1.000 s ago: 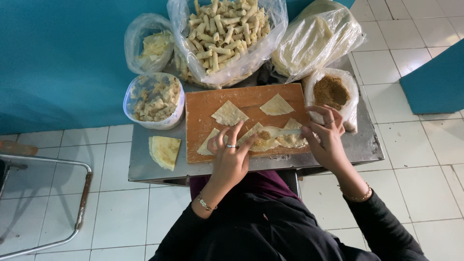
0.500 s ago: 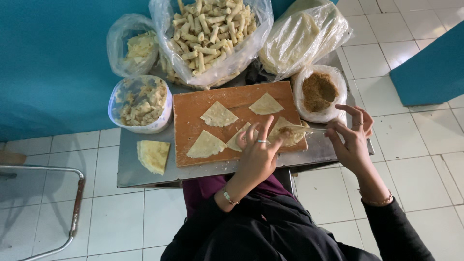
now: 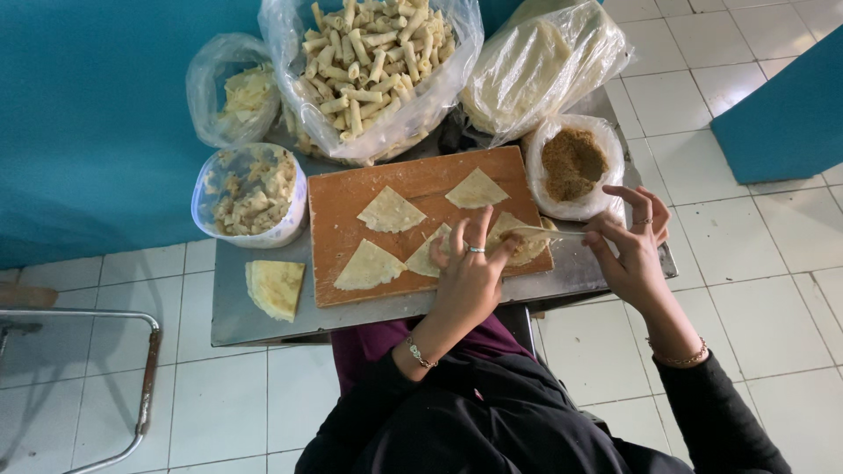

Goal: The person sits at a metal table and folds triangular pastry wrappers by hand, pressing the seams of each filled triangle. They take filling from a plastic container, place it on a wrapper, fold it into a triangle, and set the finished pastry on a wooden board, repeating with more wrappers.

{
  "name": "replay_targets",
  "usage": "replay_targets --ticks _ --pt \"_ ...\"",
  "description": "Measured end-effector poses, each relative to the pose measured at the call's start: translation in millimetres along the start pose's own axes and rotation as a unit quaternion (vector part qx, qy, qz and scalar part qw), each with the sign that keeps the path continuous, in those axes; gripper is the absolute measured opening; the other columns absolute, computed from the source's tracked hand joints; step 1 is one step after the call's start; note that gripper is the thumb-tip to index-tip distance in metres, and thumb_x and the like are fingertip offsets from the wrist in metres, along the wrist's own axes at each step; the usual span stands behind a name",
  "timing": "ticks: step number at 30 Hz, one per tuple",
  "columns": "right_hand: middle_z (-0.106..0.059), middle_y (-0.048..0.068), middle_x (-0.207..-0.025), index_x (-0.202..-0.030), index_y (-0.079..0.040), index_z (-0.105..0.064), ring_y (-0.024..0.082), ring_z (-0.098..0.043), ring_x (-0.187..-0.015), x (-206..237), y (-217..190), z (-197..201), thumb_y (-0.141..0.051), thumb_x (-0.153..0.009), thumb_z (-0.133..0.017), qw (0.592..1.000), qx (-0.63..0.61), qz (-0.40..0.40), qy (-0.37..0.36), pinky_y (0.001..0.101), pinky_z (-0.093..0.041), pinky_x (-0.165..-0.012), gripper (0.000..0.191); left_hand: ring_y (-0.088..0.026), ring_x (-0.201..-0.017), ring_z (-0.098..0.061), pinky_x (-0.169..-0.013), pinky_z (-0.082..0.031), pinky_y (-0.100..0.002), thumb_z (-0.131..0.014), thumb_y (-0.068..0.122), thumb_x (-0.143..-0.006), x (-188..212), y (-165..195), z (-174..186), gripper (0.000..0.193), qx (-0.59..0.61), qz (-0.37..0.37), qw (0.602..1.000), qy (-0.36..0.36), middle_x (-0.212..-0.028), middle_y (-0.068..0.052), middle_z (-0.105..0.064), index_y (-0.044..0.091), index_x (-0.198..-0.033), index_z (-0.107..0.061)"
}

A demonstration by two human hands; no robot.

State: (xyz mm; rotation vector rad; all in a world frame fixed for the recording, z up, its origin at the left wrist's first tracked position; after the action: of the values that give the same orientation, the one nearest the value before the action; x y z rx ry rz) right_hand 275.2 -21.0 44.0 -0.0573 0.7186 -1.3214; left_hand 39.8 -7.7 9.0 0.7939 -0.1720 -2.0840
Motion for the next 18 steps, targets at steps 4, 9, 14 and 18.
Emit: replay_targets --ticks 4,9,14,18 --pt "-0.045 0.004 -0.157 -0.086 -0.014 -0.073 0.040 -0.023 -0.149 -2 1 1 -0.020 -0.096 -0.067 1.000 0.003 -0.008 0.003 0.0604 -0.017 -0.123 0.013 -0.039 -0.139 -0.039 -0.114 -0.019 -0.061 -0.074 0.004 -0.079 2 -2 8 0.061 0.014 -0.013 1.000 0.021 -0.162 -0.018 -0.032 0.022 -0.137 -0.070" --pt "-0.047 0.004 -0.157 -0.088 -0.014 -0.074 0.040 -0.024 -0.149 -4 2 7 -0.019 -0.099 -0.066 1.000 -0.007 -0.013 0.007 0.0592 -0.017 -0.125 0.014 -0.036 -0.141 -0.039 -0.118 -0.019 -0.059 -0.075 0.007 -0.087 4 -11 32 0.048 0.017 -0.005 0.995 0.095 -0.161 -0.013 -0.036 0.023 -0.132 -0.070" --pt "-0.046 0.007 -0.157 -0.093 -0.012 -0.074 0.041 -0.024 -0.149 -2 -7 12 -0.020 -0.093 -0.072 0.999 0.014 0.030 0.013 0.0583 -0.018 -0.126 0.008 -0.037 -0.137 -0.038 -0.112 -0.018 -0.057 -0.073 0.014 -0.088 10 -18 66 0.040 -0.002 0.011 0.993 0.121 -0.156 -0.012 -0.043 0.023 -0.127 -0.072" --pt "-0.047 0.009 -0.157 -0.097 -0.013 -0.076 0.041 -0.024 -0.149 -2 -11 14 -0.020 -0.091 -0.076 0.998 0.045 0.036 0.016 0.0583 -0.018 -0.126 0.010 -0.037 -0.139 -0.039 -0.113 -0.019 -0.055 -0.074 0.015 -0.090 12 -16 81 0.033 0.012 0.017 0.991 0.129 -0.154 -0.011 -0.047 0.020 -0.123 -0.074"
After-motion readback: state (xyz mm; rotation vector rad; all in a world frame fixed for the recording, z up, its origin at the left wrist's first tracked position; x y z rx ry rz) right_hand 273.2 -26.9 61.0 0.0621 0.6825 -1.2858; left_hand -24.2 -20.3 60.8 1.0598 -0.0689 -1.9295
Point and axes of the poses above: each hand's wrist, its own x-axis away from the middle knuckle, its own z-axis out of the back of the hand, y = z × x, the point moved 5 cm from there along -x, towards the middle knuckle
